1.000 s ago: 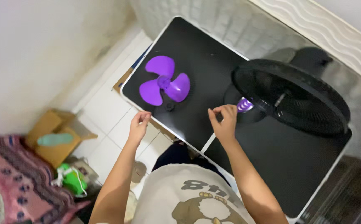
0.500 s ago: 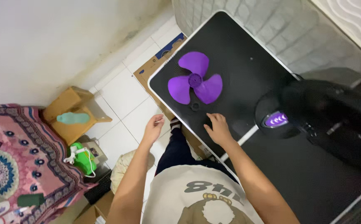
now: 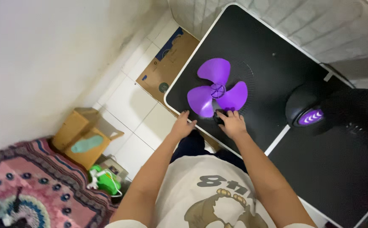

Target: The person disassembles a small electric fan by removing the front grille, fan blade, and rear grille. They then reassemble the fan by placing the blade back on the motor shaft, securing it with a nut, and reattaching both grilles.

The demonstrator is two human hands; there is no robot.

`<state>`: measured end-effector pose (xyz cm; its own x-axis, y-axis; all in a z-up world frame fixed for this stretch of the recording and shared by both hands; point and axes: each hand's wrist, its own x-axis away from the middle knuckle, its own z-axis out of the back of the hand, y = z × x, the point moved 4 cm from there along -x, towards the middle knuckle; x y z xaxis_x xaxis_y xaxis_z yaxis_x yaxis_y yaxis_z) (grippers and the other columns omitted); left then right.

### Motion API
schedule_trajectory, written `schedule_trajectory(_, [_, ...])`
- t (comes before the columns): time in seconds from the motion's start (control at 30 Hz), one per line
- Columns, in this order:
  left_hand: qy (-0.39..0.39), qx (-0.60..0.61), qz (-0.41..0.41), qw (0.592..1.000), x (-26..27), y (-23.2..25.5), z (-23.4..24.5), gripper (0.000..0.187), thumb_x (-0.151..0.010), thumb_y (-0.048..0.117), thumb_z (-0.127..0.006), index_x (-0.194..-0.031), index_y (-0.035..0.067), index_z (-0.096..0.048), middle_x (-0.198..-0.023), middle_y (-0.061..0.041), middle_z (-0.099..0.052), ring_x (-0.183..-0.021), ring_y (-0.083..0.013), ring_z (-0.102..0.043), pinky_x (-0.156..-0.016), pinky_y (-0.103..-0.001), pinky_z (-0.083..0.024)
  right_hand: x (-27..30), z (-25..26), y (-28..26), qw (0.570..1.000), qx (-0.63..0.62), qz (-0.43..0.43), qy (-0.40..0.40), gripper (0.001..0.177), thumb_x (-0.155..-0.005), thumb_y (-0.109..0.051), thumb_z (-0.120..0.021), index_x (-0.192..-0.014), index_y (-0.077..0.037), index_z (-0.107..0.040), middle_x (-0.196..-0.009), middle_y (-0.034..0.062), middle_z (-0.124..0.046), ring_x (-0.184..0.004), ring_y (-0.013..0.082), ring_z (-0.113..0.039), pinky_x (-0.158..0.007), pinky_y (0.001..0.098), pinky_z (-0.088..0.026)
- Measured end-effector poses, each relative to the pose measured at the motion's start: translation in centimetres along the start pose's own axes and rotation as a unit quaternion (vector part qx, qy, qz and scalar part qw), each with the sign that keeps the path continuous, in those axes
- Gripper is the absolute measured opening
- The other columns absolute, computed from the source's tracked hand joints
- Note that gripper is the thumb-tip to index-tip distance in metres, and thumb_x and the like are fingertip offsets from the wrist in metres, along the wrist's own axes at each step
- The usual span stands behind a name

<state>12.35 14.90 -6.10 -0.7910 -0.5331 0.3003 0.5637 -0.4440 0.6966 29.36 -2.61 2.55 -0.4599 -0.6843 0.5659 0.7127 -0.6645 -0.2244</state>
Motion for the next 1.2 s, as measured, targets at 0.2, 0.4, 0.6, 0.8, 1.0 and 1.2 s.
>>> schedule_trajectory(0.2, [-0.09,0.067,0.056,0.992,0.1,-0.3,1.2,0.075,-0.089,0.039,-0.073,-0.145,-0.006,-0.049,-0.135,-0.026,-0.061,-0.094,-0.0304,-0.071,-0.09,-0.04,-0.055,-0.4,-1.2,0.0,0.998,-0.011,-0.028,0.047,0.065,-0.084,-0.031,-0.077,-0.142,-0.018,-0.052,-0.129,0.0119,-0.058,-0.126,0.0332,-0.051,-0.107,0.0507,-0.042])
schedule_trajectory(0.4, [-0.069,0.104,-0.003,0.992,-1.0,-0.6,2.5,0.066,-0.09,0.037,-0.074,-0.139,-0.002,-0.054,-0.141,-0.028,-0.058,-0.115,-0.0357,-0.064,-0.098,-0.042,-0.051,-0.5,-0.9,-0.3,0.991,-0.088,-0.023,0.1,0.073,-0.077,-0.03,-0.082,-0.141,-0.01,-0.054,-0.125,0.0169,-0.058,-0.119,0.0366,-0.054,-0.102,0.047,-0.046])
schedule_trajectory(0.6, [0.083,0.07,-0.126,0.986,-2.7,3.2,5.6,0.043,-0.091,0.03,-0.074,-0.131,0.015,-0.066,-0.158,-0.03,-0.035,-0.141,-0.0499,-0.037,-0.118,-0.055,-0.029,3.1,1.9,1.9,0.884,-0.385,-0.093,0.25,0.06,-0.075,-0.023,-0.086,-0.13,-0.007,-0.066,-0.107,0.0129,-0.063,-0.092,0.0271,-0.066,-0.082,0.0368,-0.056])
schedule_trajectory(0.8, [0.07,0.051,-0.128,0.988,-3.9,12.8,7.0,0.034,-0.091,0.028,-0.072,-0.123,0.018,-0.072,-0.162,-0.021,-0.034,-0.144,-0.0452,-0.032,-0.117,-0.054,-0.028,11.0,3.9,7.7,0.704,-0.507,-0.087,0.489,0.059,-0.079,-0.004,-0.084,-0.134,-0.003,-0.063,-0.113,0.0086,-0.057,-0.091,0.015,-0.065,-0.078,0.0284,-0.06])
schedule_trajectory(1.0, [0.009,0.085,-0.226,0.97,-3.2,24.3,3.0,0.021,-0.096,0.028,-0.069,-0.112,0.013,-0.072,-0.138,-0.013,-0.06,-0.133,-0.0356,-0.048,-0.115,-0.048,-0.034,20.4,6.5,15.3,0.594,-0.413,-0.164,0.671,0.067,-0.082,-0.002,-0.084,-0.139,-0.002,-0.05,-0.12,0.0104,-0.054,-0.095,0.0148,-0.065,-0.084,0.0288,-0.058])
schedule_trajectory(1.2, [-0.171,0.258,-0.27,0.912,0.9,34.5,-7.6,0.019,-0.1,0.021,-0.068,-0.114,0.008,-0.071,-0.114,-0.007,-0.073,-0.111,-0.018,-0.067,-0.102,-0.035,-0.05,26.1,9.5,21.6,0.558,-0.32,-0.129,0.755,0.059,-0.084,0.003,-0.085,-0.134,-0.004,-0.054,-0.129,0.015,-0.045,-0.101,0.0177,-0.061,-0.085,0.0295,-0.059])
